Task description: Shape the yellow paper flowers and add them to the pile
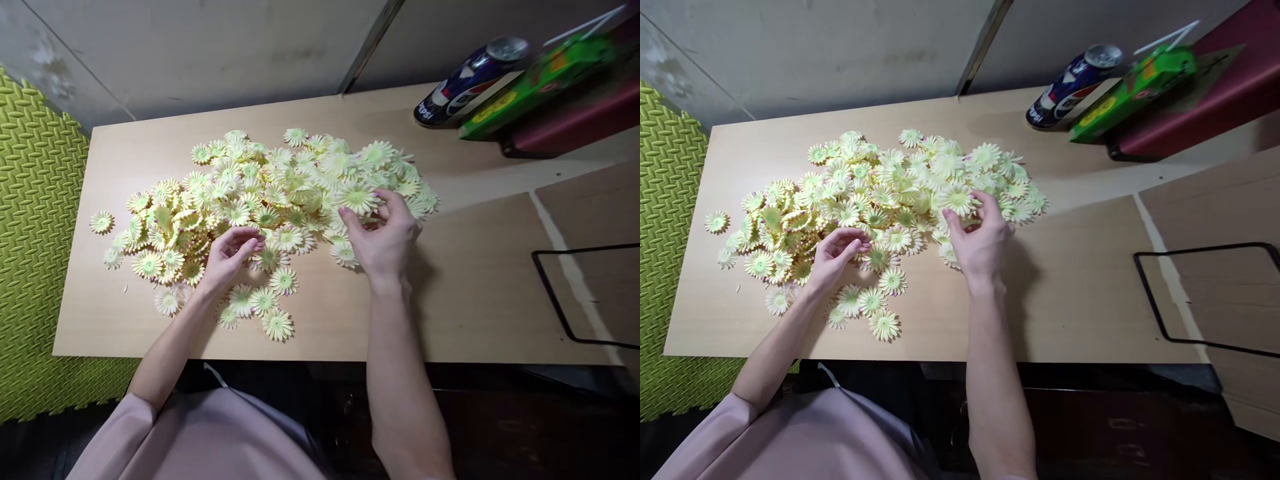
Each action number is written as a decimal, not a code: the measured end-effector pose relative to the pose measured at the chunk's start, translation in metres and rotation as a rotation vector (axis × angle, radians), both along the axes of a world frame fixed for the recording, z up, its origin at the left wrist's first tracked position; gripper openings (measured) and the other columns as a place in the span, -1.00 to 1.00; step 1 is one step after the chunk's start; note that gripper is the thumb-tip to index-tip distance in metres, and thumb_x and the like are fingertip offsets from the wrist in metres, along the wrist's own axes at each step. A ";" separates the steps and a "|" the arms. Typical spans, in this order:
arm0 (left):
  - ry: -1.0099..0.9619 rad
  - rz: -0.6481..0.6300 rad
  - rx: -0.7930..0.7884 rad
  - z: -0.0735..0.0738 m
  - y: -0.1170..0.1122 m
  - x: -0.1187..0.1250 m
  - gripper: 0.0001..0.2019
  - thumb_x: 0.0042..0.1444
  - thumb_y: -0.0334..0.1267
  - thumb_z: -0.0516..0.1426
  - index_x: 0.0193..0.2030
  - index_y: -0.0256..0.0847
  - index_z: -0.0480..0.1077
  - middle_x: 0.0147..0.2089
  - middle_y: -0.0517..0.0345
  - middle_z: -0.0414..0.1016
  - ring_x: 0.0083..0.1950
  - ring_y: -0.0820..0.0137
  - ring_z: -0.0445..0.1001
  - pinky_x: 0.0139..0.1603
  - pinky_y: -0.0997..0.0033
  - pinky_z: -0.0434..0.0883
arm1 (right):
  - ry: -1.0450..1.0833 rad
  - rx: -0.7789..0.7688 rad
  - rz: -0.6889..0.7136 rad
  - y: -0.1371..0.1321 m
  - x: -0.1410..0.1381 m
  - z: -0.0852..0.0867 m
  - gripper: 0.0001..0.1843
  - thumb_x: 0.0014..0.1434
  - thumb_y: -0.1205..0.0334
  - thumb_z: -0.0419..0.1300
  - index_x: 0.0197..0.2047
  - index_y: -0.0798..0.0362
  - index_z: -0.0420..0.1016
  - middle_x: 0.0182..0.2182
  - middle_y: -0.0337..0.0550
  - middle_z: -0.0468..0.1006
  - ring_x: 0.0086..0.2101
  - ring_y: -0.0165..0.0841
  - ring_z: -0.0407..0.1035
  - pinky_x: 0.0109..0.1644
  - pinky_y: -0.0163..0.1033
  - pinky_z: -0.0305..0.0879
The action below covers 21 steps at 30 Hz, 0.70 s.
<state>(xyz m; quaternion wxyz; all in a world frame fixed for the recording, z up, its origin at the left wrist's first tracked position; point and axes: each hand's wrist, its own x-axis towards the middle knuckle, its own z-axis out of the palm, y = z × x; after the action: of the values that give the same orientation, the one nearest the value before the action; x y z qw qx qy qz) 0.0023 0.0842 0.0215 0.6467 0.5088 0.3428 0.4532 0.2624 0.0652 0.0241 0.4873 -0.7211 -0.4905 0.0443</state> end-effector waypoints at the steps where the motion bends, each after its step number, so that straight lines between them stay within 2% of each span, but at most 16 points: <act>1: 0.004 -0.004 0.000 0.000 0.000 0.000 -0.75 0.14 -0.17 0.32 -0.06 -0.17 0.55 -0.08 0.03 0.66 -0.10 0.41 0.64 0.05 0.29 0.59 | -0.041 -0.010 -0.002 -0.002 0.005 0.004 -0.50 0.07 0.05 0.40 0.05 0.10 0.55 -0.23 0.02 0.66 -0.41 -0.27 0.46 -0.24 -0.07 0.48; 5: 0.002 0.007 0.000 -0.001 0.001 0.000 -0.75 0.13 -0.15 0.33 -0.07 -0.17 0.55 -0.10 0.03 0.66 -0.12 0.41 0.64 0.04 0.29 0.59 | -0.142 -0.045 0.004 -0.019 0.022 0.012 -0.38 0.09 -0.06 0.38 0.15 0.05 0.50 0.11 0.25 0.49 -0.12 -0.13 0.46 -0.19 -0.09 0.45; 7: -0.003 0.008 0.001 -0.001 0.001 0.000 -0.74 0.12 -0.15 0.33 -0.07 -0.16 0.55 -0.10 0.03 0.67 -0.12 0.40 0.64 0.04 0.29 0.60 | -0.134 -0.121 0.000 -0.032 0.024 0.008 -0.27 0.01 -0.12 0.42 0.17 0.06 0.47 0.07 0.24 0.48 -0.14 -0.13 0.46 -0.22 -0.09 0.46; 10: -0.003 0.002 0.005 -0.001 0.002 0.000 -0.75 0.11 -0.16 0.34 -0.08 -0.16 0.56 -0.10 0.04 0.67 -0.12 0.40 0.65 0.04 0.29 0.60 | -0.080 -0.298 0.189 -0.049 0.018 -0.005 -0.18 -0.08 -0.14 0.47 0.20 0.01 0.43 -0.09 0.02 0.58 -0.28 -0.23 0.47 -0.28 -0.13 0.47; 11: -0.004 0.003 0.005 -0.001 0.002 0.000 -0.75 0.11 -0.16 0.34 -0.09 -0.16 0.56 -0.11 0.04 0.67 -0.12 0.40 0.65 0.04 0.29 0.60 | -0.076 -0.301 0.231 -0.053 0.013 -0.010 -0.20 -0.07 -0.12 0.47 0.19 0.01 0.43 -0.14 -0.04 0.59 -0.30 -0.26 0.48 -0.29 -0.15 0.47; 13: -0.007 0.008 0.005 0.000 0.001 0.001 -0.76 0.11 -0.17 0.34 -0.10 -0.17 0.56 -0.12 0.04 0.67 -0.12 0.40 0.65 0.04 0.29 0.60 | -0.072 -0.254 0.258 -0.057 0.000 -0.018 -0.41 0.04 -0.05 0.41 0.08 0.03 0.51 -0.27 -0.12 0.61 -0.38 -0.32 0.47 -0.29 -0.17 0.48; 16: -0.003 0.012 0.000 0.001 0.001 0.001 -0.76 0.11 -0.17 0.34 -0.10 -0.18 0.56 -0.12 0.04 0.67 -0.14 0.40 0.65 0.03 0.30 0.60 | -0.046 -0.149 0.224 -0.054 -0.015 -0.027 -0.72 0.16 0.04 0.32 -0.16 0.05 0.61 -0.37 -0.11 0.64 -0.45 -0.34 0.49 -0.30 -0.19 0.48; 19: 0.005 0.021 -0.006 0.001 0.000 0.001 -0.76 0.11 -0.15 0.34 -0.11 -0.18 0.56 -0.12 0.03 0.67 -0.15 0.41 0.65 0.03 0.30 0.60 | -0.003 -0.086 0.129 -0.048 -0.017 -0.032 -0.73 0.16 0.03 0.31 -0.22 0.06 0.62 -0.39 -0.07 0.67 -0.46 -0.28 0.54 -0.32 -0.18 0.52; 21: 0.007 0.029 -0.007 0.001 0.001 0.001 -0.76 0.10 -0.15 0.35 -0.13 -0.19 0.56 -0.13 0.03 0.67 -0.15 0.40 0.64 0.02 0.30 0.60 | 0.032 -0.089 0.091 -0.045 -0.014 -0.031 -0.63 0.19 0.01 0.28 -0.05 0.08 0.61 -0.38 -0.05 0.68 -0.44 -0.25 0.57 -0.29 -0.15 0.55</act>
<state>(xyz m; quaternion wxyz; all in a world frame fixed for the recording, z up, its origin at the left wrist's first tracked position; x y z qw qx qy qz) 0.0035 0.0848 0.0222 0.6408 0.5031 0.3538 0.4595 0.2489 0.0200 -0.0072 0.4599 -0.7183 -0.5124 0.1000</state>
